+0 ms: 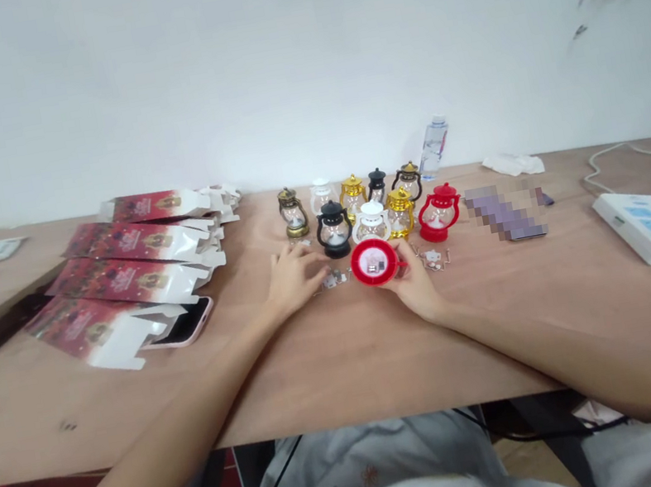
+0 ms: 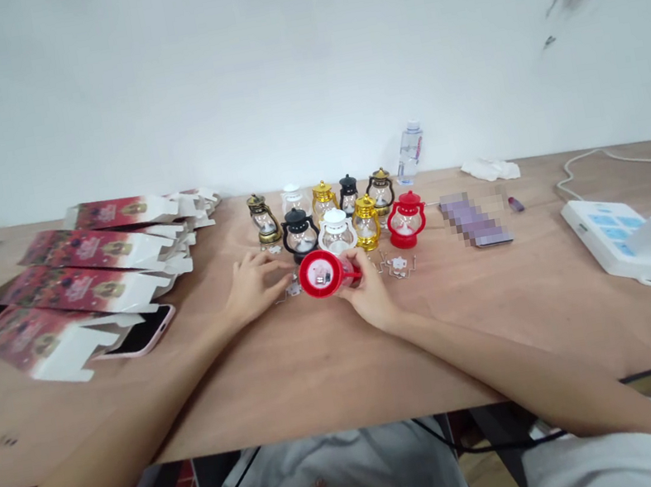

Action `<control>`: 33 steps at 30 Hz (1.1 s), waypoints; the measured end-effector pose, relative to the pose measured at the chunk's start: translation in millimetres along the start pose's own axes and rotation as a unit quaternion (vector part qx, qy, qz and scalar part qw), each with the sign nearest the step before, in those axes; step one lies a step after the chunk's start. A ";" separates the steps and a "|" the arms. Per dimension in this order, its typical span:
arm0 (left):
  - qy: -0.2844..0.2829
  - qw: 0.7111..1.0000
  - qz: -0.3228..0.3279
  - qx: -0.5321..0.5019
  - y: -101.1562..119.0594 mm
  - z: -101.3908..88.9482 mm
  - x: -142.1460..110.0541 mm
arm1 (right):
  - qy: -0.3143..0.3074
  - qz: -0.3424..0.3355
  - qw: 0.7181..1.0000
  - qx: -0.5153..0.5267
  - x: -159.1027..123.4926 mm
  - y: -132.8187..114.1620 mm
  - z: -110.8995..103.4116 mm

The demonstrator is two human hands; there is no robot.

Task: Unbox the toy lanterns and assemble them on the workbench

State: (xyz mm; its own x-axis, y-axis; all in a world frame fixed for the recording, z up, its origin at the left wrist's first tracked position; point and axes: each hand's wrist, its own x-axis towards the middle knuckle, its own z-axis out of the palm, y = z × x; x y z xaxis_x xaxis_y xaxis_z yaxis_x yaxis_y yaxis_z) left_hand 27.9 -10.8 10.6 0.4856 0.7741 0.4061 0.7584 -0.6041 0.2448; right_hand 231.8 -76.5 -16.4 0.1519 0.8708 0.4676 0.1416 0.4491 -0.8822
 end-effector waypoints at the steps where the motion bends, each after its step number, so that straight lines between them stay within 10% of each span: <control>1: -0.011 1.000 0.001 0.006 -0.3 2.3 0.9 | 0.000 -0.001 1.000 0.000 0.0 0.2 0.1; 29: -0.073 0.994 -0.070 -0.049 4.7 6.9 6.1 | -0.009 0.015 1.000 0.012 0.4 -0.6 -1.2; 33: -0.011 0.995 -0.030 -0.090 4.9 5.7 5.7 | -0.007 0.013 1.000 0.013 0.3 -0.4 -0.7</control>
State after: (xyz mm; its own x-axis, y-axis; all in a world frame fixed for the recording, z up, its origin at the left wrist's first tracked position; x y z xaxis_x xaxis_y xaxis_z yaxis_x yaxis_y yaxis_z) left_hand 36.9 -8.3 9.2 0.4535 0.8123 0.3667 0.6966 -0.5797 0.4227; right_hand 232.5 -76.5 -15.9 0.1419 0.8848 0.4438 0.1117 0.4312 -0.8953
